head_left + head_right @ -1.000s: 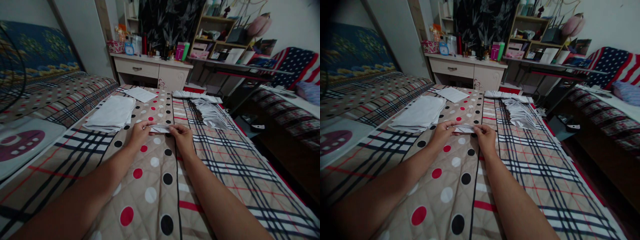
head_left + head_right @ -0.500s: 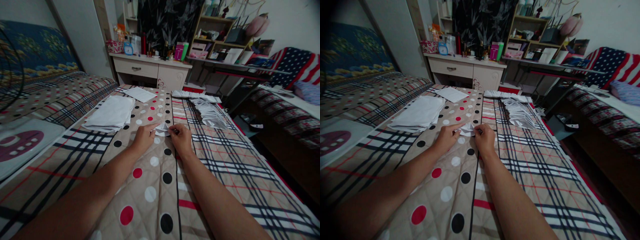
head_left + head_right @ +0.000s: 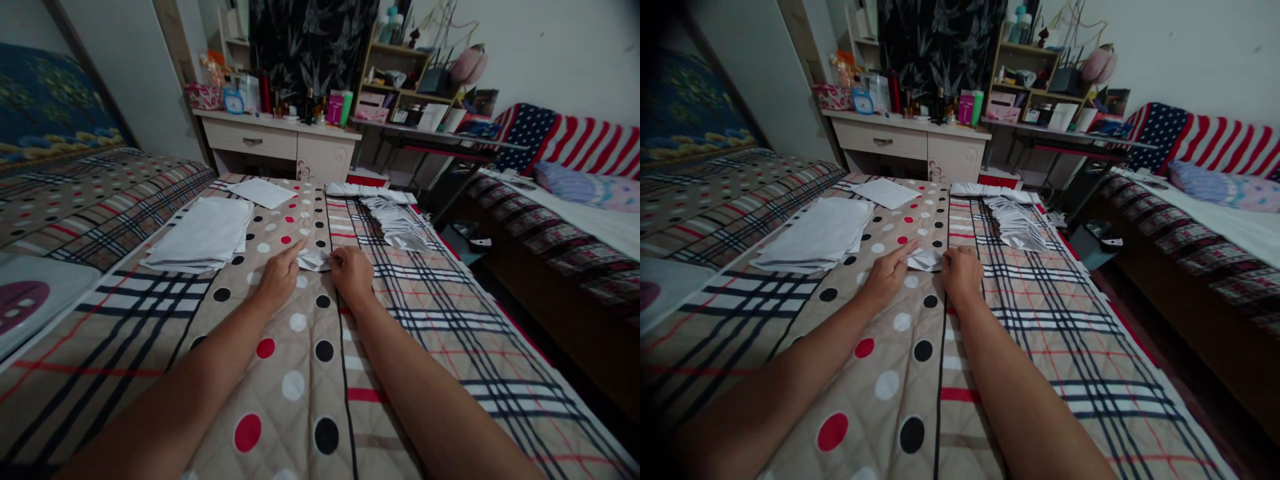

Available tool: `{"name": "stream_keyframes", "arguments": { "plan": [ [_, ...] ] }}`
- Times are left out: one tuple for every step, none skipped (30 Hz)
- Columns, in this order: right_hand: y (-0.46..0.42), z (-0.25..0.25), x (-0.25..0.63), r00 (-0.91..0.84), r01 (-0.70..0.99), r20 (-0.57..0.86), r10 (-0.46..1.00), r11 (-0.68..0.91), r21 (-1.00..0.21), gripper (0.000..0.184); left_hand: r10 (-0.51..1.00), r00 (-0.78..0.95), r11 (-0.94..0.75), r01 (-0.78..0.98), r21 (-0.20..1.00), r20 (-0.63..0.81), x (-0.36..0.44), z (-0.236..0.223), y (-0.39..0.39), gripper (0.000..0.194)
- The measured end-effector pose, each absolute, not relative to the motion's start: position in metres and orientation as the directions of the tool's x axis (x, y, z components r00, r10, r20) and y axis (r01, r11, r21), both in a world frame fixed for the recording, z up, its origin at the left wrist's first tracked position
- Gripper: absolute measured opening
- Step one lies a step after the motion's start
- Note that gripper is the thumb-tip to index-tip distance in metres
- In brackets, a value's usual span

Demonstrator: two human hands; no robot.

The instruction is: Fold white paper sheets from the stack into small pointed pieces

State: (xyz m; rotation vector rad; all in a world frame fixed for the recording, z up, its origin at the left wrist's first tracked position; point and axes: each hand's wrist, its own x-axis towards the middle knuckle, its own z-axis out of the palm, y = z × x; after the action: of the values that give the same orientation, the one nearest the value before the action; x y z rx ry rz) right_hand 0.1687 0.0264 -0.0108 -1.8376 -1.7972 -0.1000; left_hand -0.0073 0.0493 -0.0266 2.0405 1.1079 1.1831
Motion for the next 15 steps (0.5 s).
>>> {"name": "stream_keyframes", "arguments": {
  "plan": [
    [0.025,-0.008,0.173,0.077,0.957,0.433,0.898,0.055,-0.284,0.015,0.857,0.273,-0.514,0.390,0.764,0.437,-0.008,-0.026,0.049,0.051],
    [0.024,-0.006,0.180,0.066,0.969,0.446,0.893,0.049,-0.242,0.015,0.865,0.266,-0.500,0.397,0.770,0.425,-0.008,-0.026,0.049,0.049],
    [0.023,-0.004,0.188,0.048,0.976,0.449,0.892,0.053,-0.210,0.017,0.874,0.259,-0.485,0.404,0.776,0.412,-0.008,-0.026,0.049,0.049],
    [0.022,-0.001,0.199,0.035,0.981,0.452,0.891,0.055,-0.185,0.019,0.881,0.253,-0.473,0.407,0.782,0.401,-0.008,-0.026,0.049,0.048],
    [0.020,0.000,0.212,0.009,0.985,0.459,0.889,0.072,-0.159,0.020,0.885,0.247,-0.465,0.407,0.786,0.396,-0.008,-0.026,0.049,0.047],
    [0.018,0.002,0.227,-0.011,0.988,0.470,0.883,0.083,-0.133,0.022,0.886,0.241,-0.462,0.405,0.789,0.396,-0.008,-0.027,0.049,0.045],
    [0.016,0.003,0.244,-0.018,0.991,0.485,0.874,0.081,-0.108,0.022,0.886,0.236,-0.463,0.400,0.791,0.399,-0.007,-0.027,0.049,0.043],
    [0.013,0.003,0.261,-0.023,0.994,0.492,0.870,0.071,-0.080,0.022,0.885,0.233,-0.464,0.395,0.792,0.403,-0.007,-0.028,0.050,0.041],
    [0.011,0.004,0.279,-0.034,0.996,0.488,0.872,0.068,-0.051,0.023,0.884,0.232,-0.466,0.392,0.793,0.405,-0.006,-0.029,0.050,0.040],
    [0.008,0.004,0.296,-0.021,0.999,0.488,0.872,0.037,-0.022,0.022,0.885,0.233,-0.465,0.392,0.794,0.403,-0.006,-0.031,0.051,0.039],
    [0.007,0.004,0.313,-0.002,1.000,0.482,0.876,-0.003,0.009,0.023,0.887,0.234,-0.461,0.393,0.795,0.398,-0.005,-0.032,0.052,0.039],
    [0.005,0.004,0.327,0.030,0.998,0.475,0.879,-0.053,0.035,0.023,0.888,0.235,-0.458,0.394,0.797,0.395,-0.005,-0.032,0.052,0.038],
    [0.005,0.004,0.340,0.071,0.994,0.475,0.877,-0.104,0.043,0.023,0.888,0.237,-0.458,0.393,0.797,0.393,-0.005,-0.033,0.053,0.038],
    [0.005,0.003,0.350,0.112,0.988,0.482,0.869,-0.150,0.040,0.022,0.888,0.239,-0.459,0.390,0.798,0.393,-0.004,-0.034,0.053,0.038],
    [0.006,0.002,0.358,0.128,0.985,0.492,0.861,-0.169,0.041,0.021,0.887,0.241,-0.460,0.387,0.799,0.394,-0.004,-0.034,0.053,0.038]
  ]
}}
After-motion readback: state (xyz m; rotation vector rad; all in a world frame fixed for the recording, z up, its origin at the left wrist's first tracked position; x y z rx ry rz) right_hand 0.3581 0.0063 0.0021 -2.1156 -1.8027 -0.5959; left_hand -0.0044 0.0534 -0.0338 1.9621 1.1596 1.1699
